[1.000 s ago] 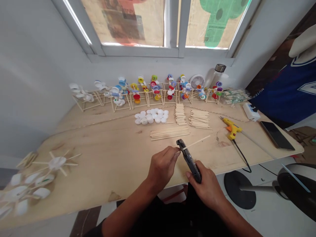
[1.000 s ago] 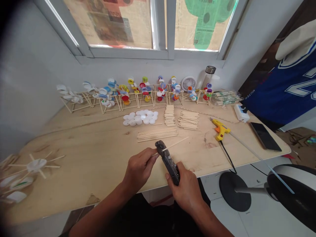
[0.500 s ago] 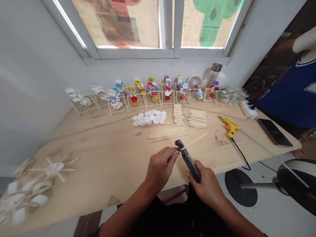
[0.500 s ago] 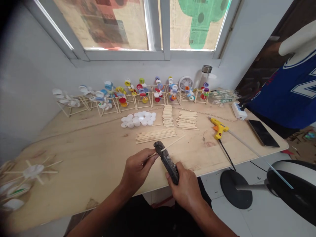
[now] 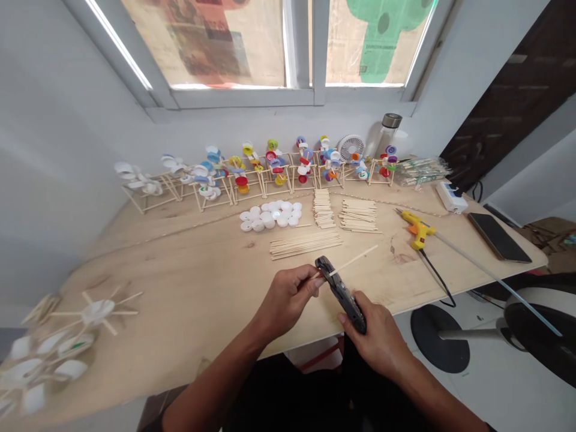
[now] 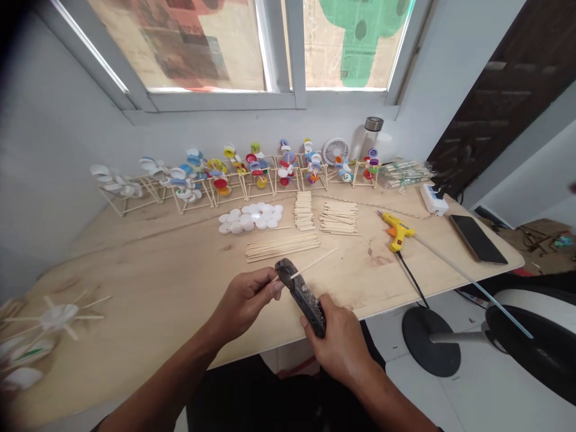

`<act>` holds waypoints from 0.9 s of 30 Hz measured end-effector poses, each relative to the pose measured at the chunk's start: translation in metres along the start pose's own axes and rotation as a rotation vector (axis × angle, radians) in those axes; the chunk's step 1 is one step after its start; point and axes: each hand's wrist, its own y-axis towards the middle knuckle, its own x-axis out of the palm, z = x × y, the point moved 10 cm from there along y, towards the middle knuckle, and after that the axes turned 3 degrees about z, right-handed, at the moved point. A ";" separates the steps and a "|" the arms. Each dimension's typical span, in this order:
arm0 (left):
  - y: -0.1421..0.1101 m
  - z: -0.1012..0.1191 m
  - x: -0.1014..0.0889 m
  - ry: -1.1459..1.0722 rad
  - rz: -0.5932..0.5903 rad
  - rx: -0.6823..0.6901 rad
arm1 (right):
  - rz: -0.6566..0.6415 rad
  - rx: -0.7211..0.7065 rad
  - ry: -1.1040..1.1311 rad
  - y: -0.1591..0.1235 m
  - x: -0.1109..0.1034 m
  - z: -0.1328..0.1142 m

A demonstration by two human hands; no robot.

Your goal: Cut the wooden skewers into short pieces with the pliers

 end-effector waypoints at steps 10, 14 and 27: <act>-0.002 -0.005 0.002 0.119 0.121 0.076 | 0.028 0.028 -0.006 0.004 0.002 0.006; -0.006 0.004 -0.001 0.214 0.216 0.180 | -0.001 0.046 0.023 0.005 0.003 0.006; 0.011 -0.008 0.005 0.025 -0.005 -0.018 | -0.009 0.010 0.050 0.009 0.000 0.003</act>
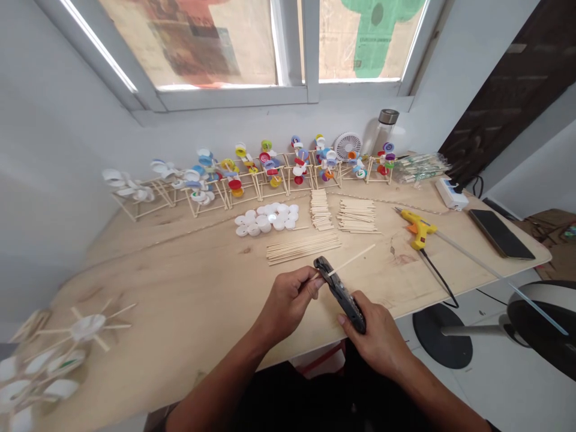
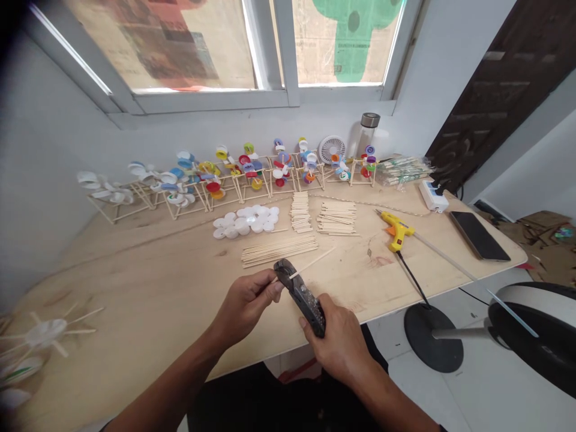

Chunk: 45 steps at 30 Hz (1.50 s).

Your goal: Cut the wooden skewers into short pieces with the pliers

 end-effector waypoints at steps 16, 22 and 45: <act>-0.002 0.005 0.001 0.310 0.182 0.178 | -0.024 0.056 0.033 0.010 0.005 0.006; 0.006 -0.002 0.000 0.123 0.079 0.053 | -0.037 0.069 0.036 0.008 0.001 0.006; 0.011 -0.033 0.027 -0.437 -0.198 -0.305 | -0.014 0.022 -0.106 0.011 -0.001 0.009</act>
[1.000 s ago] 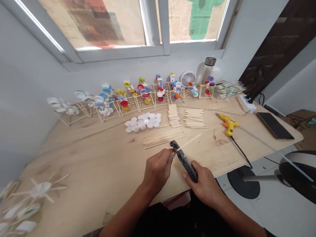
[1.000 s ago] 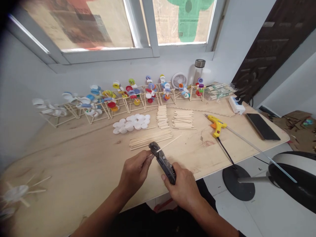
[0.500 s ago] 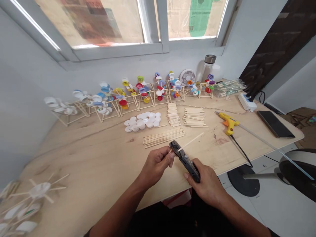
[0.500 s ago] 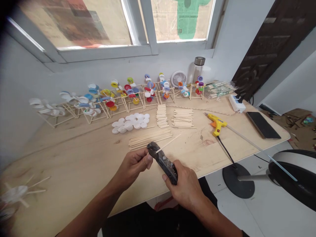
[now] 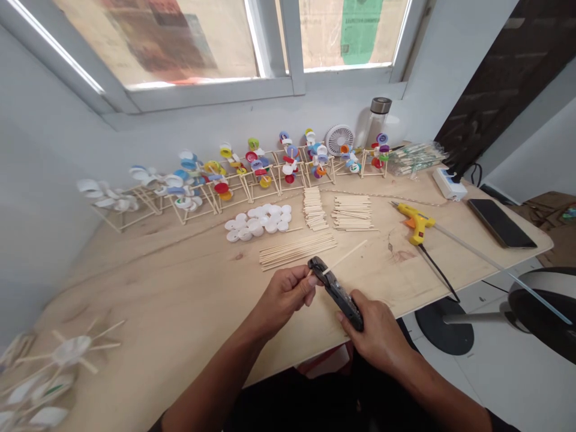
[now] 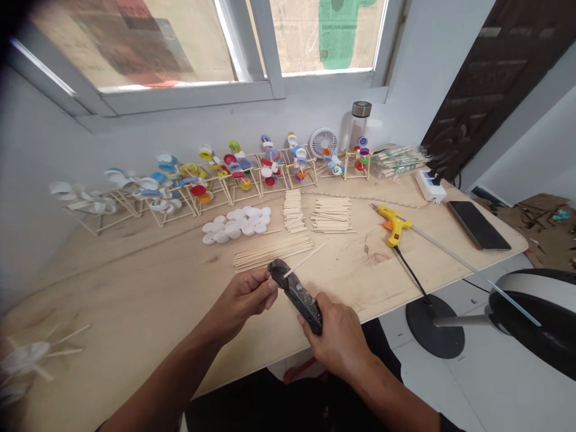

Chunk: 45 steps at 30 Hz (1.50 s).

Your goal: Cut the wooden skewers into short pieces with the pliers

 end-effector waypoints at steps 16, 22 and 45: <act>-0.007 -0.006 -0.013 0.082 0.105 0.032 | -0.083 0.004 0.149 0.003 0.004 0.001; -0.008 0.009 -0.051 0.125 0.327 0.033 | -0.176 -0.055 0.279 0.000 -0.002 -0.006; 0.075 -0.019 0.043 1.341 0.044 0.001 | -0.073 0.043 0.496 -0.040 -0.030 0.039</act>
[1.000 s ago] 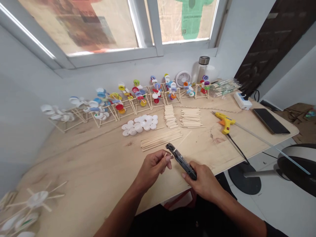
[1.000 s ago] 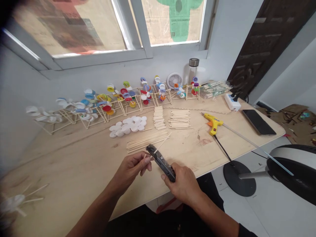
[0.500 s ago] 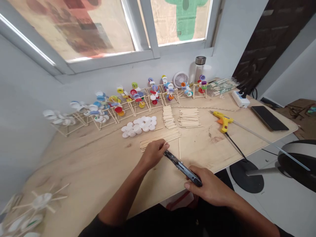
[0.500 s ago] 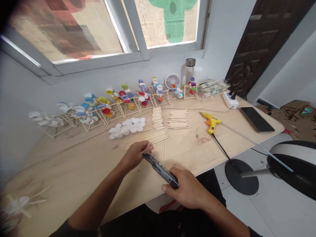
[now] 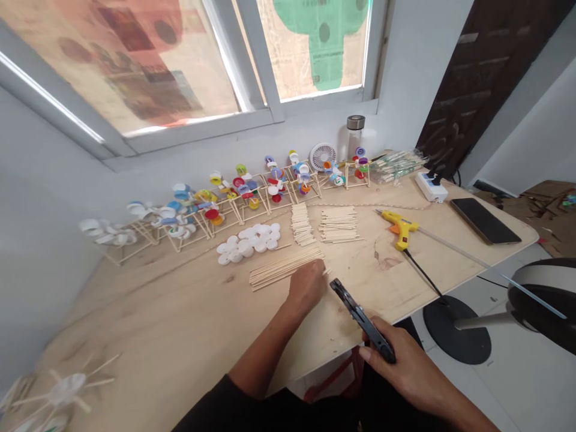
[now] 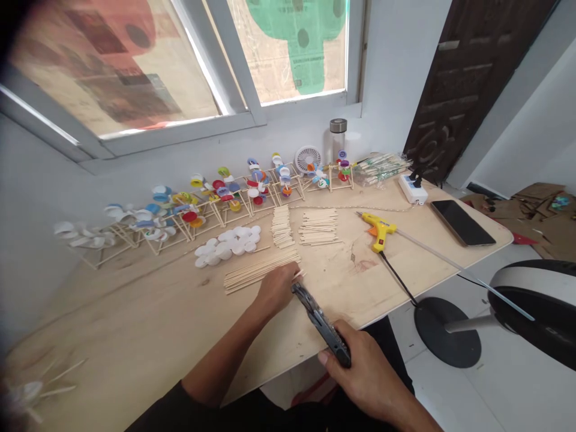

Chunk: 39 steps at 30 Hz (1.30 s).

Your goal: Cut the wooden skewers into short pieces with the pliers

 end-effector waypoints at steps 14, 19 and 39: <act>0.095 0.055 -0.041 0.141 0.054 0.337 | 0.045 0.096 0.073 -0.011 -0.010 0.034; 0.115 0.071 -0.041 0.151 0.092 0.393 | 0.054 0.124 0.102 -0.010 -0.013 0.050; -0.019 -0.084 -0.055 -0.063 0.301 -0.001 | 0.156 0.115 0.243 -0.003 -0.004 0.039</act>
